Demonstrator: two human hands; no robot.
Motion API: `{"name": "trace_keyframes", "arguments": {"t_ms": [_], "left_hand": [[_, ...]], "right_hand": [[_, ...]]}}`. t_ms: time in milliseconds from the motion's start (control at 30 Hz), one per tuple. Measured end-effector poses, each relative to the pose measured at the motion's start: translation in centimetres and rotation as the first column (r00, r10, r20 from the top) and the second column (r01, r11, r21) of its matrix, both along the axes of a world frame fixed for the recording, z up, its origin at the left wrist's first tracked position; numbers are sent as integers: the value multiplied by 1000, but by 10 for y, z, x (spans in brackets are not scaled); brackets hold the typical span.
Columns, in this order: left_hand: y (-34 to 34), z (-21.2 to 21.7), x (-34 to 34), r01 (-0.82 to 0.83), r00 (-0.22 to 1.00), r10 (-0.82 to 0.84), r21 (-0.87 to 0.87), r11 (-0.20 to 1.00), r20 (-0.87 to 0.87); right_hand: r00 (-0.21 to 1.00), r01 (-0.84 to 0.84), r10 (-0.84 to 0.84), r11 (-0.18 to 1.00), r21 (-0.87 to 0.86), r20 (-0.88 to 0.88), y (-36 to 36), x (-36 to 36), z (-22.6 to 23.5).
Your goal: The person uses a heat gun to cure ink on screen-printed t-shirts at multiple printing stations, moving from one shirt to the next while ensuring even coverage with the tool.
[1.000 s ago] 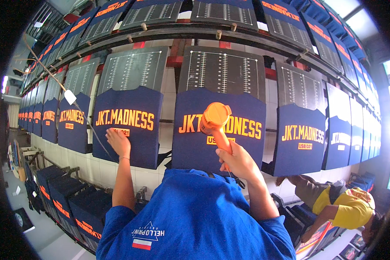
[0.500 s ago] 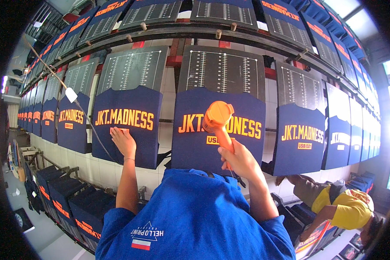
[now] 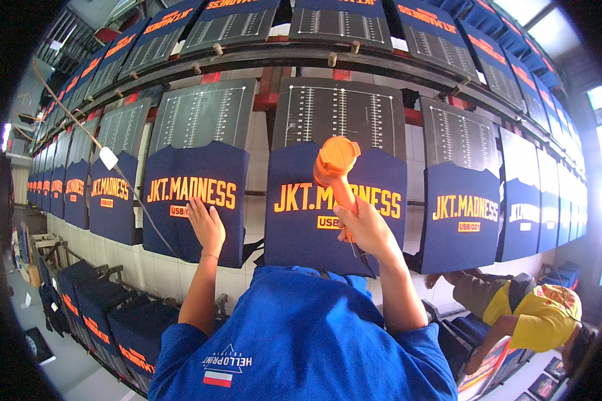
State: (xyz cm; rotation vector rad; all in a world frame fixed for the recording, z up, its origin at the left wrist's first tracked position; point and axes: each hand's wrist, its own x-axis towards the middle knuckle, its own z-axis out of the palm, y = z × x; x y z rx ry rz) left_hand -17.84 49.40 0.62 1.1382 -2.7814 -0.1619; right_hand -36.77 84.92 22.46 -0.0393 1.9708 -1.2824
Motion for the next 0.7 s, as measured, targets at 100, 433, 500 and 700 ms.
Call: {"name": "trace_keyframes", "arguments": {"t_ms": [100,433,500,700], "left_hand": [[-16,-4,0,-44,999,43,-35,998,-21],[-84,-2,19,-382,921,384,35,923,-60],[-84,-2,19,-379,923,381,37,924,-58],[-67,-8,8,-239,969,238,-13,971,-71]], "right_hand": [[1000,-22,22,1000,-21,-2,2,-3,-3],[997,-63,62,998,31,44,7,4,8],[993,-89,84,995,53,86,13,11,11],[980,-139,134,990,26,144,23,22,12]]}}
